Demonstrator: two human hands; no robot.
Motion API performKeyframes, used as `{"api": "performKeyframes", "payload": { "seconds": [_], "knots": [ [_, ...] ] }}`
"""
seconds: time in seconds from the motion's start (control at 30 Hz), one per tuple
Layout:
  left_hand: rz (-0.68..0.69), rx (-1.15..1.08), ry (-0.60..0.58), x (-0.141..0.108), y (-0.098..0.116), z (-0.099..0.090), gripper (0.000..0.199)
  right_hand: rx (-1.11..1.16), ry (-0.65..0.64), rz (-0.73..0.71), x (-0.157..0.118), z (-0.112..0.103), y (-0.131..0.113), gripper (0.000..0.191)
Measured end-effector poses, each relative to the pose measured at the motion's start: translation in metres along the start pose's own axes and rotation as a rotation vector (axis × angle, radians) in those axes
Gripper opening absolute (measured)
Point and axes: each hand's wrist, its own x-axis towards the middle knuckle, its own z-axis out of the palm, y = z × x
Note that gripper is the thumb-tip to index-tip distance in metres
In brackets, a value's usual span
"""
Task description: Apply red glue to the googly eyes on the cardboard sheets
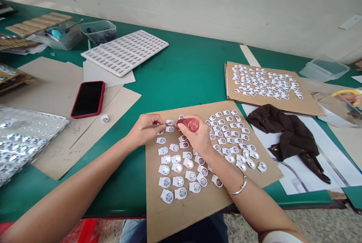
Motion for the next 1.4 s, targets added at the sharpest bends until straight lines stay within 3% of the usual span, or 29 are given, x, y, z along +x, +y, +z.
{"api": "performKeyframes", "payload": {
  "seconds": [0.53, 0.8, 1.4],
  "knots": [
    [-0.001, 0.001, 0.001, 0.0009, 0.0035, -0.0013, 0.01, -0.003, -0.011, 0.001, -0.0004, -0.0001, -0.0019, 0.029],
    [-0.079, -0.06, -0.014, 0.0017, 0.008, -0.0033, 0.011, -0.008, -0.016, -0.007, -0.0002, 0.001, -0.0023, 0.03],
    [-0.111, -0.114, -0.002, 0.0043, -0.0002, -0.001, 0.012, -0.037, -0.016, -0.083, 0.0011, 0.001, -0.007, 0.027]
  ]
}}
